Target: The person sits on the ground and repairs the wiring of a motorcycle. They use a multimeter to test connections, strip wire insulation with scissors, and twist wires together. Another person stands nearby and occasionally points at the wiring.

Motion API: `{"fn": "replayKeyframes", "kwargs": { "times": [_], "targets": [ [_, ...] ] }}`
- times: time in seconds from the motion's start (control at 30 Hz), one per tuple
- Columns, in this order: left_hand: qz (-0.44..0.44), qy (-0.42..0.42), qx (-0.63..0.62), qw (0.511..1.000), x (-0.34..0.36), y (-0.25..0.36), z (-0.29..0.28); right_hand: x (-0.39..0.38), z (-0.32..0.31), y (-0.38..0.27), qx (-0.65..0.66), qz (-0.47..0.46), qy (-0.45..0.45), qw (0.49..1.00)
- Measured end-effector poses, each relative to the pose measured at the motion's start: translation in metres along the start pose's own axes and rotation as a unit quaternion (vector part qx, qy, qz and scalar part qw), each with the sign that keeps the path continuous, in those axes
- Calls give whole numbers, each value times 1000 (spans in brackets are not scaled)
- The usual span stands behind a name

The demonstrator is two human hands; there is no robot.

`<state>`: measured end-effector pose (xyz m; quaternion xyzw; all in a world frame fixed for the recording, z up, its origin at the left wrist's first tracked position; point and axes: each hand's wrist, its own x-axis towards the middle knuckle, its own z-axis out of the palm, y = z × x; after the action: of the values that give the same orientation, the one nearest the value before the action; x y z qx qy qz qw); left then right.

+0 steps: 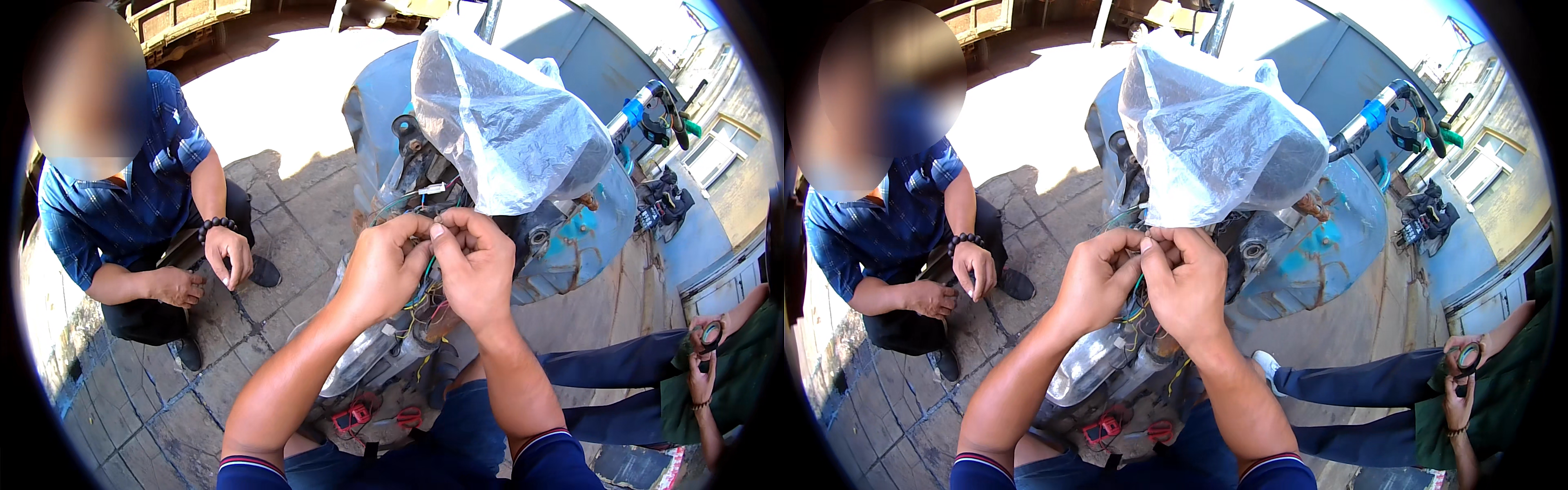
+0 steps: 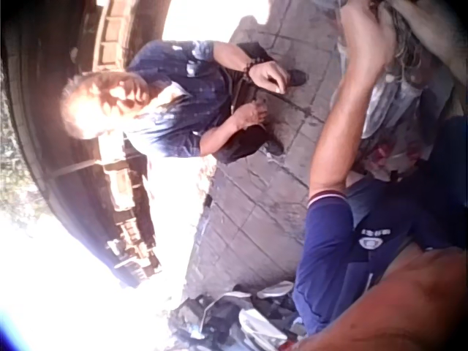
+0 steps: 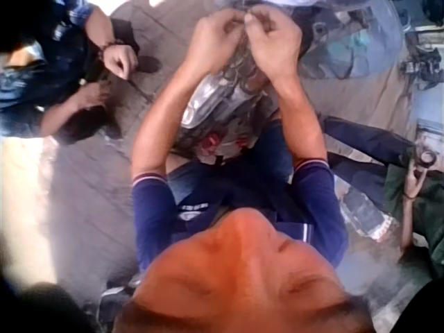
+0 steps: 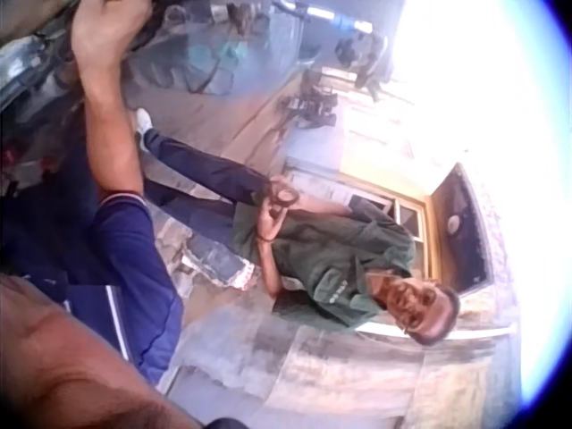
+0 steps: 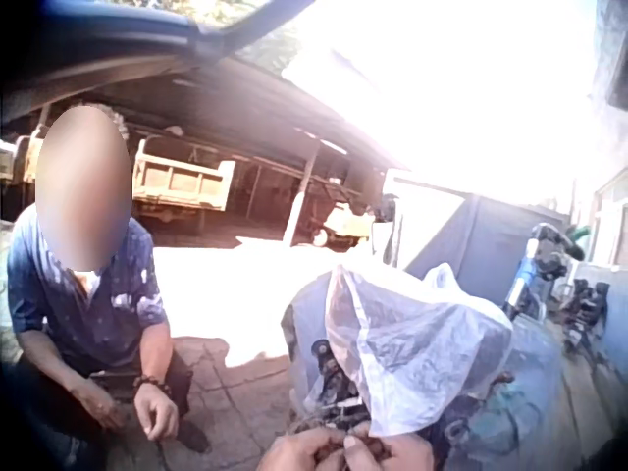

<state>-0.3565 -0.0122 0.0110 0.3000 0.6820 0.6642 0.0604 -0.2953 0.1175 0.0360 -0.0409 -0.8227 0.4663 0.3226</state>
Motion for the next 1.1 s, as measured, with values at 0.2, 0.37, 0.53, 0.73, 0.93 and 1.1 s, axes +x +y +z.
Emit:
{"fn": "replayKeyframes", "kwargs": {
  "times": [0.2, 0.37, 0.53, 0.73, 0.93, 1.1],
  "targets": [
    [-2, 40, -121, 992, 10, -27, 3, 7, -1, -16, -65, 42, -65, 995],
    [3, 47, -188, 981, 12, -29, -1, 26, 0, -23, -166, 50, -124, 977],
    [-4, 36, -207, 978, 15, -33, -7, 46, 7, -15, -243, 45, -137, 959],
    [20, 13, -196, 980, 8, -28, -9, 57, 10, 7, -227, 61, -150, 960],
    [22, 9, -188, 982, -9, -25, 0, 62, 9, 32, -285, -35, -125, 950],
    [141, 92, 59, 984, -26, -25, 3, 57, 11, 1, -175, 59, -141, 973]
  ]
}}
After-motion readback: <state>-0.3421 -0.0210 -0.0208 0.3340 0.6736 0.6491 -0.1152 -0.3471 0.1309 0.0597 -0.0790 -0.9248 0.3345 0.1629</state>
